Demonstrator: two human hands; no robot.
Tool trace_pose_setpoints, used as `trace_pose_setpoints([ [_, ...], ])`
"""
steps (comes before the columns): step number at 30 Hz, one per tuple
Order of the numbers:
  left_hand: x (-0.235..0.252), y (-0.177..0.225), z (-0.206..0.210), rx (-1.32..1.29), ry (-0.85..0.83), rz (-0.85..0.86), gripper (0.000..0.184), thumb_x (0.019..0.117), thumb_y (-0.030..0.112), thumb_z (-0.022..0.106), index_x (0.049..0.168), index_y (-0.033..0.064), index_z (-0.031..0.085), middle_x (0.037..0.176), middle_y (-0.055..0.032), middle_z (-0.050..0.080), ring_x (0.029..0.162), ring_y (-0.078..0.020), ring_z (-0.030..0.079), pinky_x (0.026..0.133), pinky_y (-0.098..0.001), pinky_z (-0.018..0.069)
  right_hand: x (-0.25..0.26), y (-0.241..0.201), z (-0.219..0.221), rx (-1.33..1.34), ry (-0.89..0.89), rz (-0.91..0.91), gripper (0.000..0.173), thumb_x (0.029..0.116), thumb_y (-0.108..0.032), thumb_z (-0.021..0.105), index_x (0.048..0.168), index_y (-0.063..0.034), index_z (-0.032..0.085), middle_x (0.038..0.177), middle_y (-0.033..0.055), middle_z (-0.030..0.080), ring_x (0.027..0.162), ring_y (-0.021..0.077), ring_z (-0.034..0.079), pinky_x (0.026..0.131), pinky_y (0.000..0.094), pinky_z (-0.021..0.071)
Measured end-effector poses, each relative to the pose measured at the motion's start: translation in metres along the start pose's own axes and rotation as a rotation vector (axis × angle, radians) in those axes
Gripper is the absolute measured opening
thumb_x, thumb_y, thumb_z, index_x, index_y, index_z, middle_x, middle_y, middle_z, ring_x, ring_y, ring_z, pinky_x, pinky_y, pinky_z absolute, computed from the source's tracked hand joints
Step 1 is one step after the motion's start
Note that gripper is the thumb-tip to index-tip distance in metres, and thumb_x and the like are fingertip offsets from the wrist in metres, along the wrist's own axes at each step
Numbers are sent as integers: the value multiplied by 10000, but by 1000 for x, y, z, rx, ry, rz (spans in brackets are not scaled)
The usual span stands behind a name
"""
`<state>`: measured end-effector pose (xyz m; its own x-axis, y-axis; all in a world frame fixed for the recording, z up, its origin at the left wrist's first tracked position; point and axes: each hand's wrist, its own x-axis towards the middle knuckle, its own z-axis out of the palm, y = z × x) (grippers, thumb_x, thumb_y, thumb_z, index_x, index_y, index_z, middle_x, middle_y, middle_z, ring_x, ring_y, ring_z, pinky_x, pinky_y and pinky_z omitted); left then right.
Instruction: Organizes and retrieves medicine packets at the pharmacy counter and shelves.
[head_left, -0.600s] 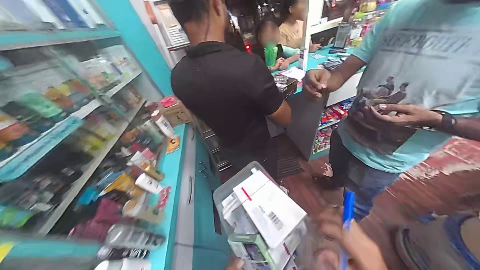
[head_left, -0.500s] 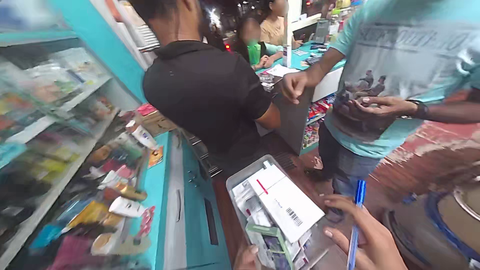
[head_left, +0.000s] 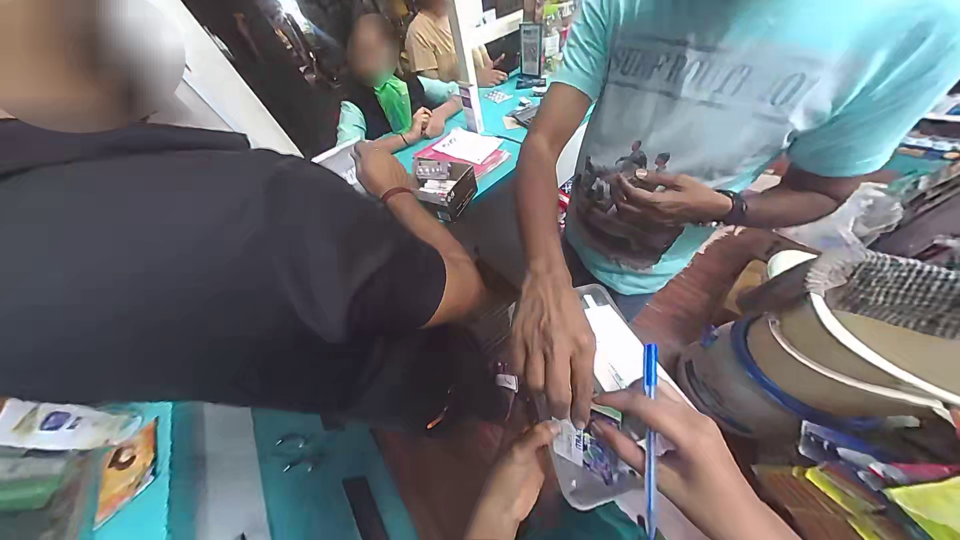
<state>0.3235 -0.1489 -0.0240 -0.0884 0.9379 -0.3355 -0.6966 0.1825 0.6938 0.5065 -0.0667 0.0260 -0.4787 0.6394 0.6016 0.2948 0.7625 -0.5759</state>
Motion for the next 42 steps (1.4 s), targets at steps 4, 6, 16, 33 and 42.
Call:
trace_pose_setpoints([
  [4,28,-1,4,34,12,23,611,834,125,708,1370,32,430,1129,-38,688,1027,-126,687,930,-342,572,11,18,0,275,95,264,171,898,-255,758,1021,-136,761,714,-87,650,603,-85,538,558,81,461],
  [6,39,2,5,49,28,3,682,856,124,652,1457,23,346,1176,-56,668,1058,-132,676,944,-346,566,20,23,0,308,171,261,162,908,-211,753,1032,-107,746,760,-77,692,625,-70,597,572,99,516],
  [16,57,3,0,58,76,11,872,838,141,628,1569,47,163,1372,-112,569,1178,-157,626,982,-367,550,32,89,-25,159,81,378,597,927,-437,698,1325,4,639,1282,122,693,1177,95,650,1005,265,528],
  [33,30,-41,0,104,215,270,1014,835,127,647,1562,-26,-43,1475,-162,437,1277,-125,549,1050,-337,496,43,98,-4,-29,-617,-135,741,841,-491,780,1439,-94,595,1505,223,525,1417,451,462,1135,683,341],
  [42,9,-42,10,47,258,251,791,872,92,568,1503,-34,108,1297,-40,559,1141,-53,615,973,-276,537,49,99,-12,66,16,-218,348,1018,-358,582,1230,-100,680,1159,65,757,1104,53,686,928,189,530],
])
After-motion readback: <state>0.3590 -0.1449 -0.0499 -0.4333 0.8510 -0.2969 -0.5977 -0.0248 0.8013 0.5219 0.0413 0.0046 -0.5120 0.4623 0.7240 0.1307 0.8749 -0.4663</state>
